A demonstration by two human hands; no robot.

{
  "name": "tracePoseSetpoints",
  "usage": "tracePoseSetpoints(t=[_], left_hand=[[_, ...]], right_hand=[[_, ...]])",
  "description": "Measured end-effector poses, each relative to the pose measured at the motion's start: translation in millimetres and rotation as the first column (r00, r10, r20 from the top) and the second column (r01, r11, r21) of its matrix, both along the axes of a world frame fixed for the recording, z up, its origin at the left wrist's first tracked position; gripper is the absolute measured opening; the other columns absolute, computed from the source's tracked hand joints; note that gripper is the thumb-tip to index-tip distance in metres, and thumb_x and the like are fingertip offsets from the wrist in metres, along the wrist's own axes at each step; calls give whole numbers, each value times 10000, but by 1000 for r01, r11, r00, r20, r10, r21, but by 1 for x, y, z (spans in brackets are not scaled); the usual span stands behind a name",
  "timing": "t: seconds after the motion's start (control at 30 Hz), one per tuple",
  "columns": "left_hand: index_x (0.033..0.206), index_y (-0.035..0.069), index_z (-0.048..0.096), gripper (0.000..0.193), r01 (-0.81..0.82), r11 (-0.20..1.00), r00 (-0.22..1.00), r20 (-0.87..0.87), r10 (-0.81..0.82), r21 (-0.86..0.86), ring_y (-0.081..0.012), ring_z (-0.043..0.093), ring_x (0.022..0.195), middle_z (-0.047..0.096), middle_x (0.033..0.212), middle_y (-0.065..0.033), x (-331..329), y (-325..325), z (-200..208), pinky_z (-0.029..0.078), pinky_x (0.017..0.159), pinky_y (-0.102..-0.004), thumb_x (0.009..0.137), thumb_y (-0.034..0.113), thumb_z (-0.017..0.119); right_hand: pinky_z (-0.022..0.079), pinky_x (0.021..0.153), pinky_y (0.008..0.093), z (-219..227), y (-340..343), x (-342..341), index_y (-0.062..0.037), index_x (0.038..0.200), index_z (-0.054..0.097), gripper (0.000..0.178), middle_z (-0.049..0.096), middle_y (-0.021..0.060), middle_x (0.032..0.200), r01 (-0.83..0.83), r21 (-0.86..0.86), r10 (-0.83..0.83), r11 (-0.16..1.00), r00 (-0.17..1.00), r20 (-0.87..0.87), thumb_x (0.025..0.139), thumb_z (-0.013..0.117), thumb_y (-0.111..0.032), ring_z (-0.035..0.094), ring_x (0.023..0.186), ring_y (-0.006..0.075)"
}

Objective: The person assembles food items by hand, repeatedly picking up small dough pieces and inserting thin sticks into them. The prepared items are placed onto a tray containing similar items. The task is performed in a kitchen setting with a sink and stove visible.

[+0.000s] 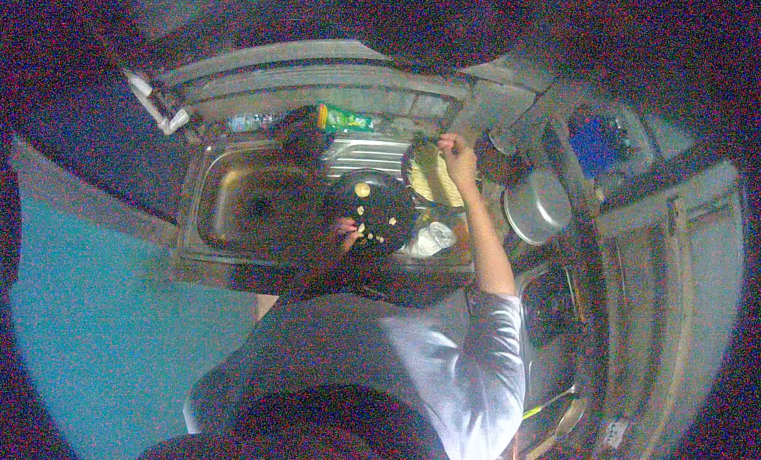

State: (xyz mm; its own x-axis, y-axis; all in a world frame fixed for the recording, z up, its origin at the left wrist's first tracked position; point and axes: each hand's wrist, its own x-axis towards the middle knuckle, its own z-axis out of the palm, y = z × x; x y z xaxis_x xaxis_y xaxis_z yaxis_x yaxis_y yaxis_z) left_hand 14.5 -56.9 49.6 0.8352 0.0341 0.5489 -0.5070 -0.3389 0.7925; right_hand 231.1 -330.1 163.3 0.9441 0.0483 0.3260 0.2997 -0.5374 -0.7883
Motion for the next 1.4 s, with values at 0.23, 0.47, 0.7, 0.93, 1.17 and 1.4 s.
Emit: tracePoseSetpoints(t=[0.23,0.47,0.7,0.93,1.17,1.4], left_hand=[[1057,51,496,236,-3,998,922,-385,-21,-63,-190,593,852,606,903,-81,-16,16,44,470,780,-329,858,139,586],[1049,53,500,200,-53,984,845,-532,-47,-172,-186,582,879,592,915,-74,-10,11,50,463,781,-318,891,168,542],[1072,51,498,238,-70,993,890,-455,18,-97,-178,570,883,583,941,-83,-5,9,27,458,791,-315,877,170,565],[1076,42,499,270,9,999,813,-581,-37,-51,-172,566,858,581,934,-83,-7,7,64,459,784,-311,878,213,564],[1041,66,516,223,-143,971,912,-408,54,-191,-144,550,843,571,915,-43,-4,20,-2,456,752,-296,872,197,577],[1029,74,526,220,-275,893,911,-393,123,-356,-126,543,854,567,907,-29,2,40,-56,451,758,-277,839,138,616]], right_hand=[[453,672,225,-33,-13,64,-5,924,623,132,647,33,807,104,20,-105,994,990,96,866,555,-102,575,718,77],[484,654,351,-114,-94,68,-29,830,650,323,655,128,774,436,-308,-434,846,897,77,798,625,-350,632,742,313],[481,713,461,-116,-134,32,37,786,631,414,608,287,839,398,-601,-575,693,808,-128,768,606,-376,604,851,393],[492,700,333,-77,-115,12,-62,871,676,213,668,109,847,367,-557,-453,745,891,-20,802,613,-253,644,794,280],[484,703,283,-24,55,-91,-84,846,673,110,675,69,851,-282,-144,242,949,938,-248,801,582,-125,651,771,201],[516,727,411,-132,104,-135,26,811,621,166,627,222,823,-101,-719,56,688,995,-86,792,472,-43,627,758,354]])
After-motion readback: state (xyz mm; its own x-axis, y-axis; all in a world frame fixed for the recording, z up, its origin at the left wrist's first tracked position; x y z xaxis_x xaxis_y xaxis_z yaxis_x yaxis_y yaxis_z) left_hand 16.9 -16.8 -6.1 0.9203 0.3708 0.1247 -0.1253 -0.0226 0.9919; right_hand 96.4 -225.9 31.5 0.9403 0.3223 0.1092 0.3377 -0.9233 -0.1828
